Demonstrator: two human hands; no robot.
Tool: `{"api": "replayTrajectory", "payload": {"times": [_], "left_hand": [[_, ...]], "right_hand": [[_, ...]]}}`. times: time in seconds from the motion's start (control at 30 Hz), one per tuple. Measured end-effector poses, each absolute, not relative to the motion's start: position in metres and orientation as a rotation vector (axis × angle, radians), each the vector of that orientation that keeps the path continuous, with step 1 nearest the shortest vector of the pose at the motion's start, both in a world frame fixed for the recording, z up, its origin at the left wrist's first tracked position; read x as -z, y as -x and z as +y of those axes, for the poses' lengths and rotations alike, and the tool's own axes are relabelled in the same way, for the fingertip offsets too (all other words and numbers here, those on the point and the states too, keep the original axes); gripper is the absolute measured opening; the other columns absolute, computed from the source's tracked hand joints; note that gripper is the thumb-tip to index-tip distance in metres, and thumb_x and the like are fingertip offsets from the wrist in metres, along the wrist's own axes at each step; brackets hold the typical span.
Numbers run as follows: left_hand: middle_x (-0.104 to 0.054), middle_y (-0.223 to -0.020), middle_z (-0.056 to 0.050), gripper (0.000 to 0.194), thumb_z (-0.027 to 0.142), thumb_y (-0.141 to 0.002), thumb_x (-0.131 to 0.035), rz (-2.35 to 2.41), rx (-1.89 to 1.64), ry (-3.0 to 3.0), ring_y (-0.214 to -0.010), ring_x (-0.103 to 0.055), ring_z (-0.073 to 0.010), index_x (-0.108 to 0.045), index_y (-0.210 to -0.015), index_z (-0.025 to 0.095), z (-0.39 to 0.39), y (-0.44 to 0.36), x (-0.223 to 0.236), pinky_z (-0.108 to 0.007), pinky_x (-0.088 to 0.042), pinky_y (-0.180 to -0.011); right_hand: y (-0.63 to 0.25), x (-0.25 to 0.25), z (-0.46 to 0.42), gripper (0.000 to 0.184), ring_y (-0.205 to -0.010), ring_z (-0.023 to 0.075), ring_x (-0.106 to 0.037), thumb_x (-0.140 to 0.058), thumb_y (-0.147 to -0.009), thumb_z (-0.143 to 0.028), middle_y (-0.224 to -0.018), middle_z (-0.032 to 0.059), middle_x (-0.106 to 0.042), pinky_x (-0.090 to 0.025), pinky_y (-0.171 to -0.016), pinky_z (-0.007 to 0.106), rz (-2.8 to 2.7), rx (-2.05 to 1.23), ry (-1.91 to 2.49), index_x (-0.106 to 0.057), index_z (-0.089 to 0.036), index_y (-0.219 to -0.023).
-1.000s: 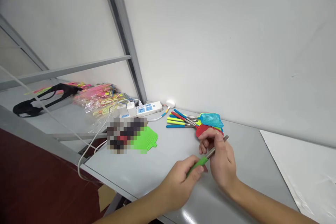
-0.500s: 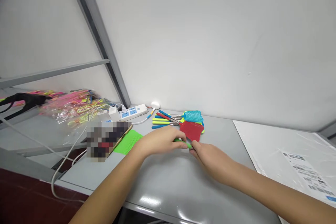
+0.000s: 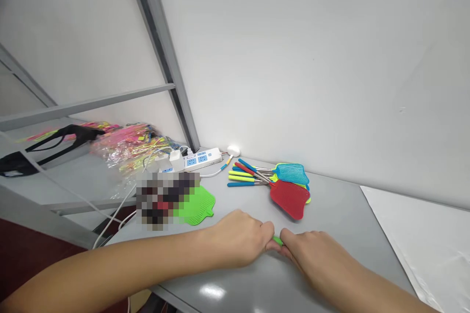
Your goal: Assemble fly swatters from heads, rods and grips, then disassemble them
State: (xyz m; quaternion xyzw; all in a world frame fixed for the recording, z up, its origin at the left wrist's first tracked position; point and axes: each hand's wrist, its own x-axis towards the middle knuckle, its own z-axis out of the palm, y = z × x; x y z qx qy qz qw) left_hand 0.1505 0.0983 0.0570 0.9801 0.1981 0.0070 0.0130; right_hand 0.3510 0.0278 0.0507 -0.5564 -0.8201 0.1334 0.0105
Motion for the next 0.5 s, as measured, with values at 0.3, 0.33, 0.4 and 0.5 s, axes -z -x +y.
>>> {"api": "replayTrajectory", "payload": {"times": [0.3, 0.33, 0.4, 0.5], "left_hand": [[-0.052, -0.062, 0.001, 0.036, 0.034, -0.101, -0.028, 0.444, 0.178, -2.388, -0.052, -0.047, -0.0141, -0.050, -0.076, 0.021, 0.108, -0.118, -0.074, -0.025, -0.033, -0.048], [-0.047, -0.059, 0.002, 0.042, 0.042, -0.101, -0.026, 0.504, 0.254, -2.138, -0.050, -0.043, -0.0129, -0.047, -0.073, 0.021, 0.110, -0.119, -0.076, -0.025, -0.034, -0.048], [-0.038, -0.055, 0.005, 0.049, 0.061, -0.096, -0.030, 0.599, 0.406, -1.651, -0.044, -0.035, -0.0105, -0.042, -0.070, 0.022, 0.114, -0.120, -0.076, -0.024, -0.031, -0.044], [-0.027, -0.054, 0.009, 0.052, 0.071, -0.086, -0.044, 0.553, 0.532, -1.225, -0.038, -0.019, -0.0072, -0.036, -0.070, 0.023, 0.124, -0.110, -0.072, -0.021, -0.018, -0.040]], "right_hand": [[-0.334, -0.041, 0.028, 0.025, -0.031, 0.0171, -0.043, -0.042, -0.078, -0.002, -0.052, -0.0057, -0.050, -0.011, -0.043, 0.034, -2.784, 0.517, 1.242, -0.036, -0.026, -0.075], [-0.331, -0.045, 0.026, 0.025, -0.033, 0.0173, -0.044, -0.042, -0.076, -0.002, -0.053, -0.0049, -0.051, -0.013, -0.043, 0.034, -2.777, 0.562, 1.206, -0.037, -0.026, -0.076], [-0.327, -0.052, 0.022, 0.021, -0.037, 0.0176, -0.045, -0.042, -0.079, -0.005, -0.056, -0.0034, -0.051, -0.018, -0.045, 0.034, -2.751, 0.635, 1.158, -0.038, -0.026, -0.076], [-0.348, -0.057, 0.019, 0.018, -0.042, 0.0179, -0.047, -0.042, -0.083, -0.008, -0.058, -0.0015, -0.052, -0.025, -0.048, 0.033, -2.727, 0.685, 1.176, -0.042, -0.026, -0.076]]}}
